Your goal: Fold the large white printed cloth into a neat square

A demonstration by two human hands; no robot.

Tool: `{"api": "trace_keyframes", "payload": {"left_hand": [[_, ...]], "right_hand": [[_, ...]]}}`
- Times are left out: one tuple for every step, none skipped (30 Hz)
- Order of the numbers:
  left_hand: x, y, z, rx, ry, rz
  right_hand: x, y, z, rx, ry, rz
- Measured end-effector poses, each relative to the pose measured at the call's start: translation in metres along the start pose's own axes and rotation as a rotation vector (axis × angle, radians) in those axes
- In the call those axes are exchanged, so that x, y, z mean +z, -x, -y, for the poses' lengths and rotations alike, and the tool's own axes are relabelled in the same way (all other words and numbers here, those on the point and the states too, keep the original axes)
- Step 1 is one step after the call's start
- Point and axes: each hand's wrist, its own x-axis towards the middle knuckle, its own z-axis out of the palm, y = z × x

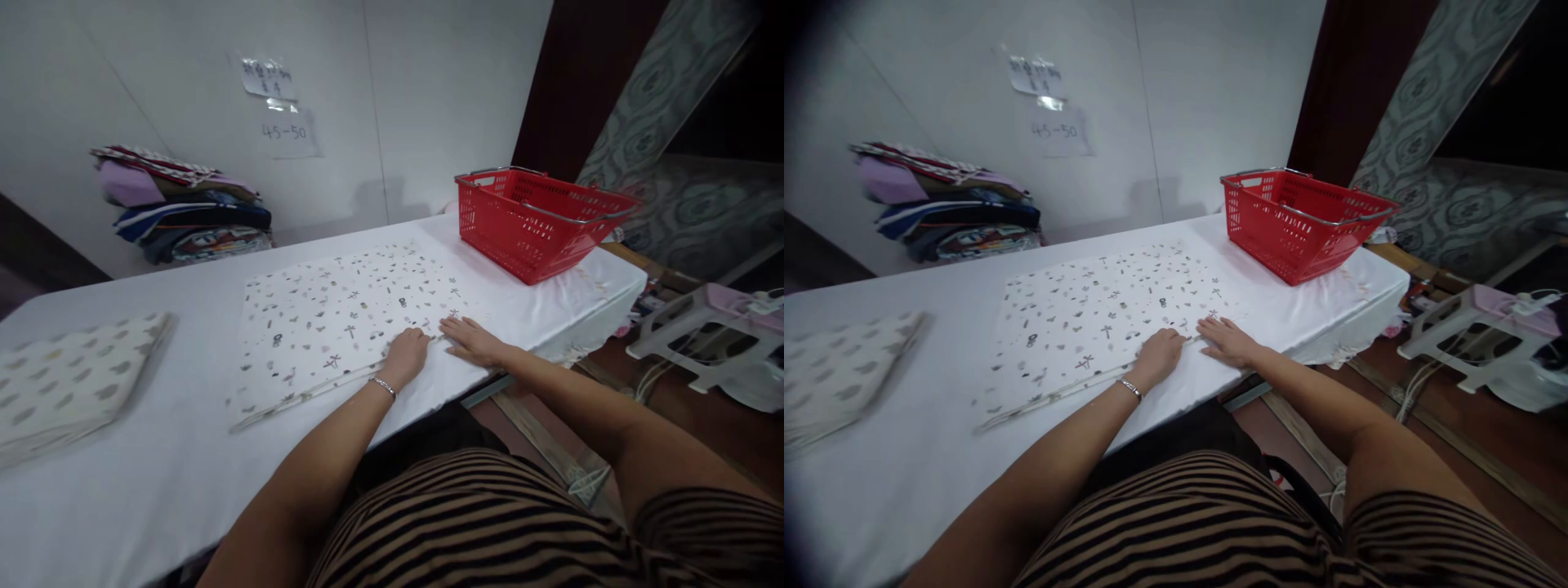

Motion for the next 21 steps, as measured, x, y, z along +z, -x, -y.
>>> {"api": "trace_keyframes", "payload": {"left_hand": [[0.000, 0.001, 0.000, -0.002, 0.011, -0.001], [0.000, 0.003, 0.000, -0.009, 0.023, -0.005], [0.000, 0.004, 0.000, -0.014, 0.034, -0.012], [0.001, 0.006, 0.000, -0.018, 0.041, -0.024], [0.003, 0.007, 0.000, -0.021, 0.045, -0.042], [0.006, 0.008, -0.001, -0.022, 0.045, -0.063], [0.009, 0.008, -0.001, -0.022, 0.039, -0.083], [0.012, 0.008, -0.002, -0.023, 0.031, -0.104], [0.014, 0.008, -0.002, -0.027, 0.019, -0.118], [0.017, 0.008, -0.003, -0.034, 0.007, -0.130], [0.019, 0.008, -0.003, -0.038, -0.002, -0.137], [0.020, 0.009, -0.003, -0.039, -0.007, -0.143], [0.020, 0.010, -0.002, -0.040, -0.008, -0.149], [0.018, 0.013, -0.001, -0.042, -0.007, -0.151], [0.016, 0.017, 0.001, -0.051, -0.005, -0.150], [0.013, 0.022, 0.004, -0.064, 0.000, -0.146], [0.009, 0.029, 0.008, -0.080, 0.006, -0.139], [0.004, 0.037, 0.014, -0.097, 0.015, -0.134], [0.000, 0.046, 0.021, -0.111, 0.025, -0.129], [-0.005, 0.056, 0.028, -0.123, 0.036, -0.130], [-0.010, 0.067, 0.036, -0.134, 0.045, -0.140]], "right_hand": [[0.000, 0.001, 0.001, 0.007, 0.000, 0.010], [-0.001, 0.001, 0.001, 0.013, 0.002, 0.013], [-0.002, 0.000, 0.002, 0.014, 0.007, 0.007], [-0.003, -0.001, 0.004, 0.003, 0.016, -0.008], [-0.003, -0.002, 0.007, -0.019, 0.025, -0.030], [-0.002, -0.004, 0.010, -0.052, 0.034, -0.057], [0.000, -0.006, 0.013, -0.091, 0.040, -0.082], [0.003, -0.008, 0.017, -0.128, 0.042, -0.100], [0.006, -0.009, 0.019, -0.158, 0.040, -0.108], [0.009, -0.010, 0.021, -0.179, 0.038, -0.110], [0.012, -0.010, 0.021, -0.194, 0.038, -0.107], [0.015, -0.009, 0.021, -0.205, 0.041, -0.104], [0.017, -0.009, 0.020, -0.214, 0.045, -0.101], [0.017, -0.008, 0.018, -0.223, 0.048, -0.099], [0.017, -0.008, 0.016, -0.229, 0.048, -0.097], [0.017, -0.008, 0.014, -0.232, 0.044, -0.096], [0.016, -0.008, 0.014, -0.231, 0.035, -0.096], [0.014, -0.009, 0.014, -0.229, 0.022, -0.102], [0.013, -0.011, 0.015, -0.230, 0.006, -0.116], [0.012, -0.013, 0.018, -0.238, -0.012, -0.139], [0.011, -0.017, 0.021, -0.254, -0.032, -0.172]]}}
